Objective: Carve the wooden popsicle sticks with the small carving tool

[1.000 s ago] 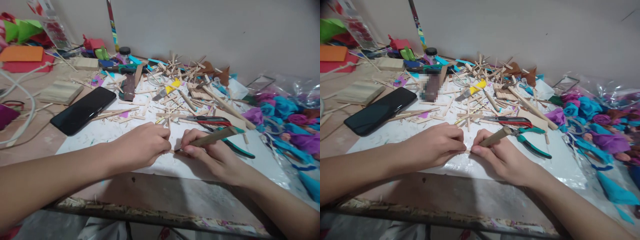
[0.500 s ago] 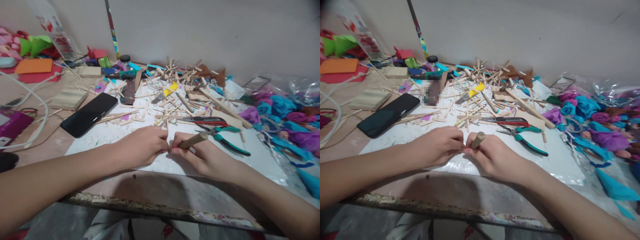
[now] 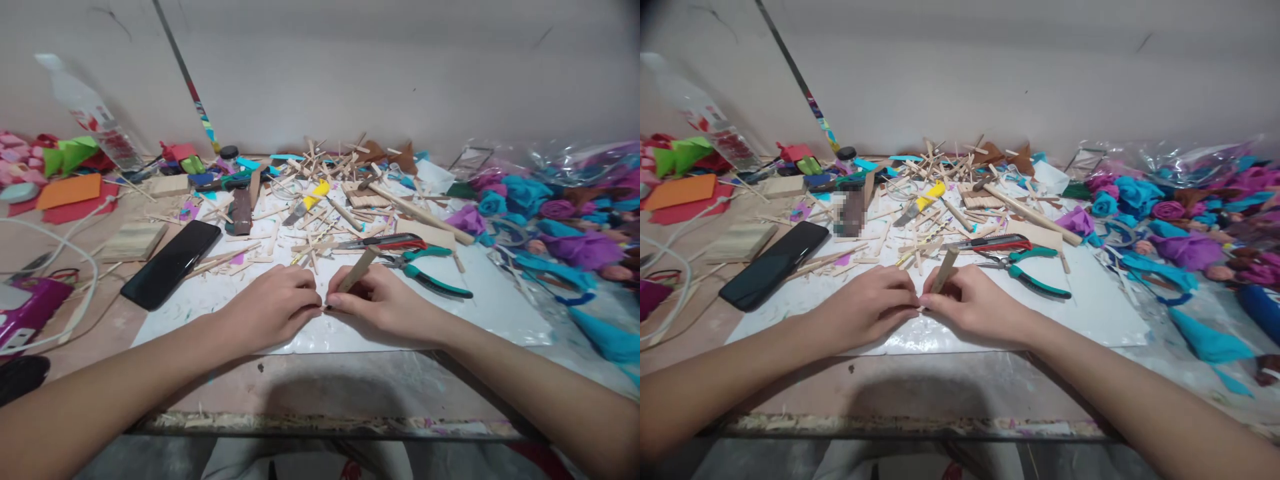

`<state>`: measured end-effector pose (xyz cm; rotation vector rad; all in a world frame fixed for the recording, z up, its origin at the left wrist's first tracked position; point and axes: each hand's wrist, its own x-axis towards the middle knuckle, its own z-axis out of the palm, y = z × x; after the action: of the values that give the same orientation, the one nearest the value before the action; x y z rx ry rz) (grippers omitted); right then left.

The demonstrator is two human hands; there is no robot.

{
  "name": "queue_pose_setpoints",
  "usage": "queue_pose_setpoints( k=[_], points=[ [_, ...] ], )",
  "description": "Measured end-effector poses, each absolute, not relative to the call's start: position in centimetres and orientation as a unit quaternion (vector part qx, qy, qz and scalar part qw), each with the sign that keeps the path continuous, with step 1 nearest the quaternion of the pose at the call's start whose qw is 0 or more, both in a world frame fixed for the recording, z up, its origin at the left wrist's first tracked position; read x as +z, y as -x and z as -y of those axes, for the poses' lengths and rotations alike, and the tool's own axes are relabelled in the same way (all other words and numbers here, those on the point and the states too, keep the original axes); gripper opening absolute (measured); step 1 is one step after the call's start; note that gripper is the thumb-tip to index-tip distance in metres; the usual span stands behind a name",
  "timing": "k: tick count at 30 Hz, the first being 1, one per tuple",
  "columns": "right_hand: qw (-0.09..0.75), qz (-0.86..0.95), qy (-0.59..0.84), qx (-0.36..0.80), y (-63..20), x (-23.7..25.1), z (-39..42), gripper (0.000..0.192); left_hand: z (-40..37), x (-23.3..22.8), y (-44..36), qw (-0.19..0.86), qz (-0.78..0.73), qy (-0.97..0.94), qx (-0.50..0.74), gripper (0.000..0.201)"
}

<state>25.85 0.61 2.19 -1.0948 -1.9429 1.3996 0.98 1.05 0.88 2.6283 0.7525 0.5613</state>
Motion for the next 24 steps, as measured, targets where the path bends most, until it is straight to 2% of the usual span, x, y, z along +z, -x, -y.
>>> queue_pose_setpoints(
  k=[6, 12, 20, 24],
  points=[
    [0.328, 0.569, 0.395, 0.642, -26.3, 1.7, -1.5, 0.035, -0.9, 1.3, -1.2, 0.187, -0.278, -0.916, 0.221, 0.024],
    [0.327, 0.475, 0.333, 0.746, -27.3, 2.1, -1.9, 0.034, 0.0, 1.7, -1.1, 0.250, -0.294, -0.878, 0.282, 0.024],
    [0.374, 0.454, 0.314, 0.746, -27.2, 2.3, -1.2, 0.038, 1.1, 3.1, -1.4, 0.382, -0.305, -0.817, 0.306, 0.033],
    [0.443, 0.451, 0.326, 0.703, -27.6, 2.3, -1.7, 0.029, 1.3, 3.0, -1.3, 0.456, -0.310, -0.774, 0.311, 0.037]
  ],
)
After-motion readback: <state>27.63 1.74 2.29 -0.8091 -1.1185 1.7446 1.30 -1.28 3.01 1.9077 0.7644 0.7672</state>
